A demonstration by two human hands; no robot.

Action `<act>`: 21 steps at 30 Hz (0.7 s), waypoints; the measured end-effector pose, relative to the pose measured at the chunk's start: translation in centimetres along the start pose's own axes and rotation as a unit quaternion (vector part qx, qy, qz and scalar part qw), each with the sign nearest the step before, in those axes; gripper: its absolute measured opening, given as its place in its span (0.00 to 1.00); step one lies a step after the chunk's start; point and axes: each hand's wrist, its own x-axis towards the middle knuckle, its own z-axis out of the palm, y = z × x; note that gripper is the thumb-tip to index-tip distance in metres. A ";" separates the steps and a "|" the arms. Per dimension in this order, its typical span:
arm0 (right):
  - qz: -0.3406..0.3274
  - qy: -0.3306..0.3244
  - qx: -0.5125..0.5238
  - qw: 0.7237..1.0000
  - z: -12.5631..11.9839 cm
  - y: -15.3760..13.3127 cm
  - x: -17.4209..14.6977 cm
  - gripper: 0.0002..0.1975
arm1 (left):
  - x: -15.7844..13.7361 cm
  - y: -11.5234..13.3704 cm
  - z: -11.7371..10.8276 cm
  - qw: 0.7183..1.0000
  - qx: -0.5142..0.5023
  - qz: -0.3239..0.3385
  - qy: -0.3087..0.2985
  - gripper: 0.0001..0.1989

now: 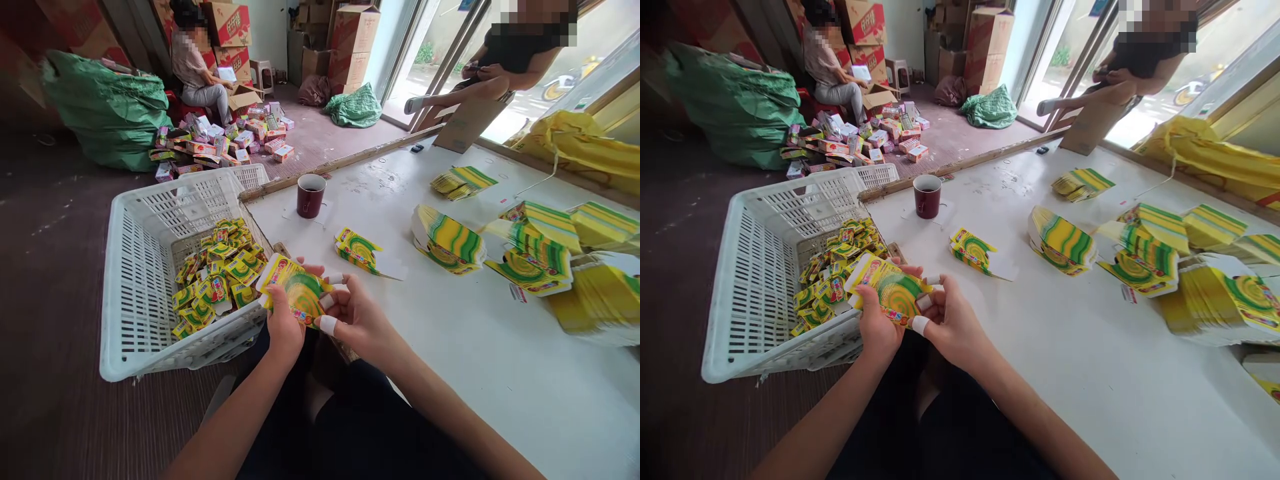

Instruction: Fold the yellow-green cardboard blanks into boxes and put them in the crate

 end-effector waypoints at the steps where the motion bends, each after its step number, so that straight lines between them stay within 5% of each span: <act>1: 0.001 -0.013 -0.001 1.000 0.2 0.0 -0.1 0.26 | 0.0 0.2 0.4 1.000 -0.021 -0.005 0.009 0.30; 11: -0.016 0.019 0.001 1.000 0.8 0.6 0.0 0.33 | -0.3 0.5 2.0 0.995 -0.081 -0.045 0.041 0.28; 16: 0.001 -0.029 0.111 0.993 0.1 0.3 -0.4 0.42 | -0.2 0.3 2.1 0.997 -0.035 -0.049 0.054 0.31; 21: -0.005 -0.071 0.108 0.992 0.6 0.7 -0.3 0.37 | -0.1 0.3 1.6 0.997 -0.022 -0.038 0.062 0.31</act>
